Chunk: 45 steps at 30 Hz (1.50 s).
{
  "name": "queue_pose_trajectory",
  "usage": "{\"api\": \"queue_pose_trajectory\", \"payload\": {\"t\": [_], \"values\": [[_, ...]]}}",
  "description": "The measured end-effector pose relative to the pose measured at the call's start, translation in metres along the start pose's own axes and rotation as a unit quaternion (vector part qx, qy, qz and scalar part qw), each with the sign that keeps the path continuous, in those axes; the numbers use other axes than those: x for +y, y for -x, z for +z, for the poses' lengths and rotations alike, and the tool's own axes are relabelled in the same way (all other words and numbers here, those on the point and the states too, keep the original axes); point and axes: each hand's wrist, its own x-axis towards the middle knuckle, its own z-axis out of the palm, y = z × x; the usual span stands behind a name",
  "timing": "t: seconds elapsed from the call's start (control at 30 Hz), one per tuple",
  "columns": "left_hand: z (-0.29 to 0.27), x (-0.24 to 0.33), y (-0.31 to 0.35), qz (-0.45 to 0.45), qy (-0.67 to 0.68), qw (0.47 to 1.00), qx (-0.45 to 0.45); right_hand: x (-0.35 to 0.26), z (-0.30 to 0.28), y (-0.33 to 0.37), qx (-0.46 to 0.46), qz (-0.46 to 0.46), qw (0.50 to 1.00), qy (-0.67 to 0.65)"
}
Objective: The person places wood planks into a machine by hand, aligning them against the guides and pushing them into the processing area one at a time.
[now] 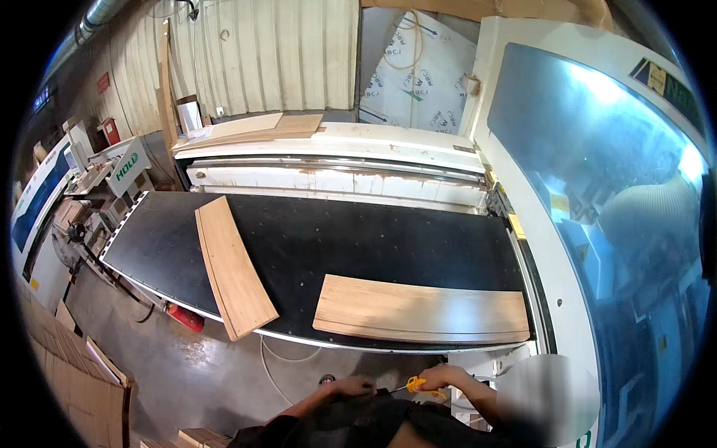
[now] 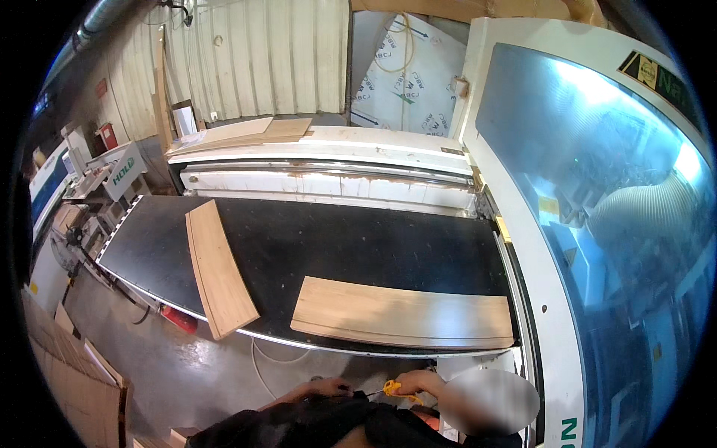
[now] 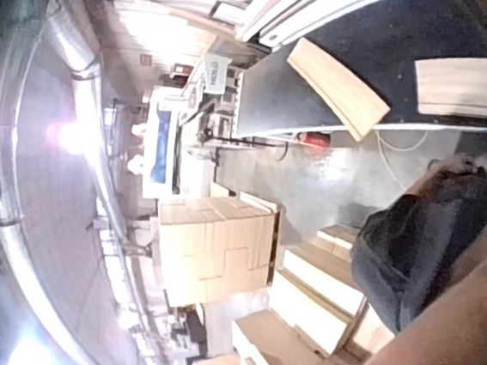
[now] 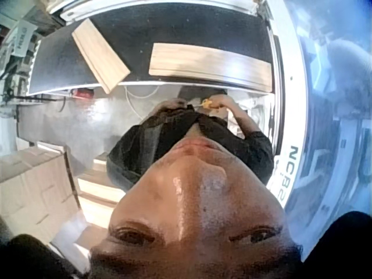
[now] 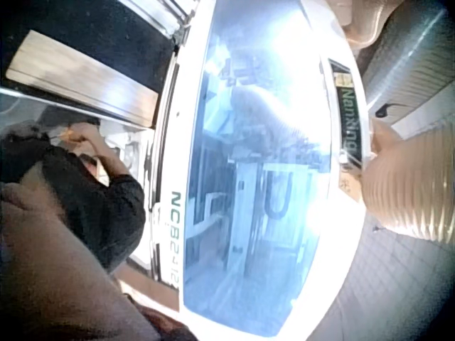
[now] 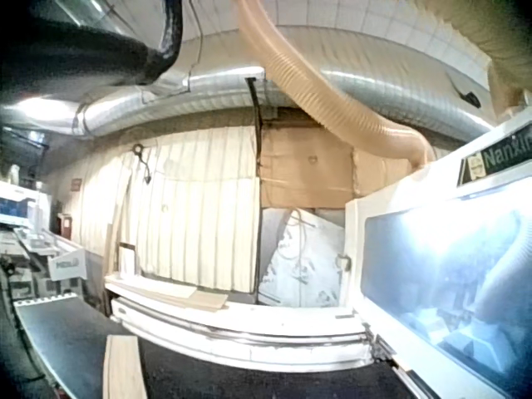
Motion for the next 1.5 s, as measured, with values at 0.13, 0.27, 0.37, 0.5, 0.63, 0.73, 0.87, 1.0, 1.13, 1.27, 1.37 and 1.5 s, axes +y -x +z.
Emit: {"api": "queue_pose_trajectory", "payload": {"t": [0.13,0.27,0.37,0.5,0.63,0.73,0.87,1.0,1.13,1.27,1.37,1.5], "values": [[-0.02,0.022,-0.005,0.073,0.145,0.986,-0.045,0.02,0.002,-0.005,0.016,0.012,0.999,-0.039],[-0.028,0.062,0.003,0.061,0.113,0.988,-0.088,0.012,-0.002,-0.01,0.011,-0.036,0.998,-0.047],[-0.034,0.058,0.002,0.055,0.085,0.99,-0.094,-0.026,-0.013,-0.002,0.013,-0.072,0.997,-0.02],[-0.037,0.024,0.01,0.02,0.032,0.998,-0.043,-0.045,-0.013,0.002,0.036,-0.059,0.997,0.017],[-0.036,0.024,0.025,-0.134,-0.037,0.98,-0.146,-0.042,-0.015,0.01,0.031,-0.057,0.998,0.011],[-0.032,0.027,0.032,-0.106,-0.067,0.985,-0.122,-0.052,-0.022,0.023,0.016,-0.044,0.999,0.024],[-0.032,0.013,0.031,-0.058,-0.12,0.984,-0.121,-0.066,-0.028,0.035,0.026,-0.049,0.997,0.048],[-0.025,-0.016,0.025,-0.063,-0.07,0.987,-0.128,-0.085,-0.039,0.051,0.022,-0.03,0.997,0.062],[-0.033,0.025,0.024,-0.074,-0.08,0.984,-0.143,-0.08,-0.04,0.05,0.027,-0.036,0.996,0.079],[-0.021,0.007,0.03,-0.044,-0.141,0.984,-0.101,-0.091,-0.036,0.043,0.012,-0.02,0.992,0.128],[-0.024,0.05,0.036,-0.06,-0.16,0.982,-0.085,-0.09,-0.018,0.02,0.038,-0.017,0.989,0.141],[-0.02,0.027,0.038,-0.014,-0.151,0.987,-0.055,-0.118,-0.021,0.0,0.03,-0.038,0.979,0.198]]}}
